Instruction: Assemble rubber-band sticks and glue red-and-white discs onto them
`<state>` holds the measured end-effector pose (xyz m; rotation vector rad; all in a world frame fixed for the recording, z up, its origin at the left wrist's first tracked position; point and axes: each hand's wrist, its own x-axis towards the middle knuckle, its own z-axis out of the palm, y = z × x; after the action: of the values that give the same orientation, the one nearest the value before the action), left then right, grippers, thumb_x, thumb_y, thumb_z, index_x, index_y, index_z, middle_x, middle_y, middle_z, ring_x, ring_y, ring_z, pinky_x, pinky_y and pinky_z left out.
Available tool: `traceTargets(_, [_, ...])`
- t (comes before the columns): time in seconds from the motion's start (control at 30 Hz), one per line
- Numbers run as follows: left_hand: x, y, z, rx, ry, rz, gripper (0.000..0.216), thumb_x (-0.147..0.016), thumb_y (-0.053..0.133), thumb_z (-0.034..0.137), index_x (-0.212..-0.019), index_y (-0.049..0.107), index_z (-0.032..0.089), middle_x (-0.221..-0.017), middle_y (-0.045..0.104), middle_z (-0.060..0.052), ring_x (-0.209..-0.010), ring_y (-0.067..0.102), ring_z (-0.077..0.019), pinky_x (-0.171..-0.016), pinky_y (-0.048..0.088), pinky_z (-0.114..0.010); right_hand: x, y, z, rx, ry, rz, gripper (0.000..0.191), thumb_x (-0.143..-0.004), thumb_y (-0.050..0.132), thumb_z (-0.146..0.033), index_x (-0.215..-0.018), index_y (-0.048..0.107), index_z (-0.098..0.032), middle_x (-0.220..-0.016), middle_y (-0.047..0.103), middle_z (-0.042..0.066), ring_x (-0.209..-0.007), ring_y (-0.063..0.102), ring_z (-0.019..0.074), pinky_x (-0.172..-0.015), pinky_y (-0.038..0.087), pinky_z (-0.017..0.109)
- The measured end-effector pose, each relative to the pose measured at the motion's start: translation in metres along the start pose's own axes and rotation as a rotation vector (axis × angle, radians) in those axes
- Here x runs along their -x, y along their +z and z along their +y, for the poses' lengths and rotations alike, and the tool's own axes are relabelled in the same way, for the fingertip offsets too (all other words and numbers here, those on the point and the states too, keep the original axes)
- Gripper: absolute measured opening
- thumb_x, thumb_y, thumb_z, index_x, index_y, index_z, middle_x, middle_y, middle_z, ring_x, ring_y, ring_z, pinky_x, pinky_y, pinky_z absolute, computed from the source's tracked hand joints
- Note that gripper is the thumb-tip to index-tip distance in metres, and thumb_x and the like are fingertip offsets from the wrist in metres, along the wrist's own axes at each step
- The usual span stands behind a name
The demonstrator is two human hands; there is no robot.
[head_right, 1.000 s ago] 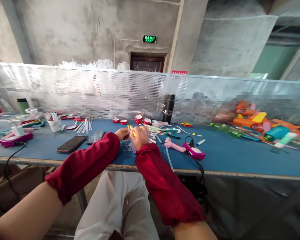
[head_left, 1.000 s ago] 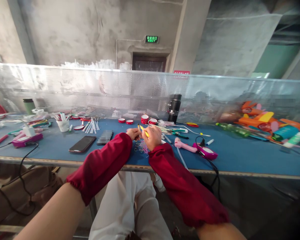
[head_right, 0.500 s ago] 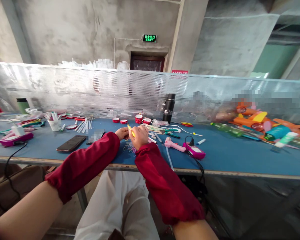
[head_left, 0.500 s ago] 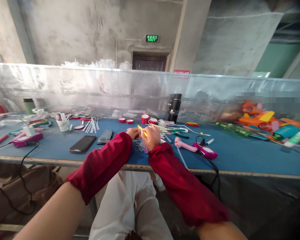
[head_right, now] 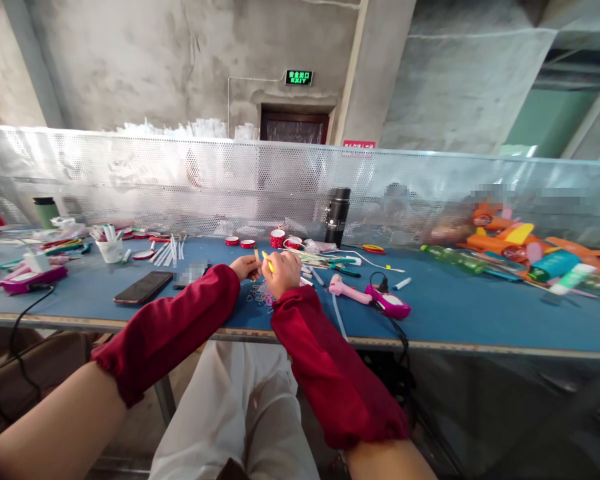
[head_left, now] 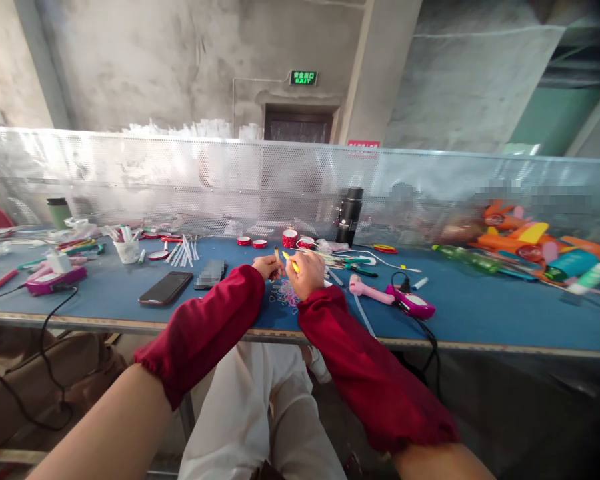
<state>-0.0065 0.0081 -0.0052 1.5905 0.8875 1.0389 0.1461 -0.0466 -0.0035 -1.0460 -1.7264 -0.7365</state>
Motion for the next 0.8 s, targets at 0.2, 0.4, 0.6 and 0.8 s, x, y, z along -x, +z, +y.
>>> traceTargets(0.2, [0.000,-0.003,-0.002,-0.029,0.017,-0.004,0.023,-0.086,0.063,0.034,-0.075,0.056,0.014,-0.064,0.065,0.000,-0.047,0.055,-0.0075,-0.046,0.036,-0.018,0.001,0.003,0.005,-0.037,-0.012,0.031,0.019,-0.095,0.049,-0.028,-0.098,0.067,-0.022,-0.086,0.070,0.006,-0.088,0.058,0.0218,-0.086,0.035,0.037])
traceTargets(0.4, [0.001,-0.003,0.000,-0.056,-0.006,-0.014,0.013,-0.090,0.054,0.024,-0.085,0.059,0.013,-0.068,0.066,0.000,-0.046,0.054,-0.0065,-0.044,0.033,-0.018,0.001,0.009,0.012,-0.040,0.013,0.050,0.024,-0.098,0.046,-0.030,-0.098,0.069,-0.022,-0.090,0.073,0.006,-0.085,0.062,0.0212,-0.084,0.036,0.035])
traceTargets(0.6, [-0.001,-0.005,-0.001,-0.060,-0.014,-0.028,0.014,-0.090,0.053,0.022,-0.081,0.058,0.012,-0.075,0.069,-0.004,-0.045,0.057,-0.0068,-0.043,0.033,-0.018,0.001,0.011,0.015,-0.050,0.035,-0.008,0.023,-0.099,0.046,-0.030,-0.096,0.066,-0.021,-0.071,0.070,0.003,-0.071,0.061,0.0189,-0.081,0.035,0.033])
traceTargets(0.8, [-0.004,-0.002,-0.004,-0.021,-0.033,-0.028,0.017,-0.092,0.055,0.025,-0.079,0.055,0.013,-0.067,0.068,-0.001,-0.045,0.057,-0.0069,-0.043,0.034,-0.017,0.001,0.008,0.014,-0.045,0.067,0.002,0.023,-0.099,0.043,-0.029,-0.094,0.064,-0.021,-0.071,0.070,0.003,-0.070,0.061,0.0190,-0.081,0.034,0.033])
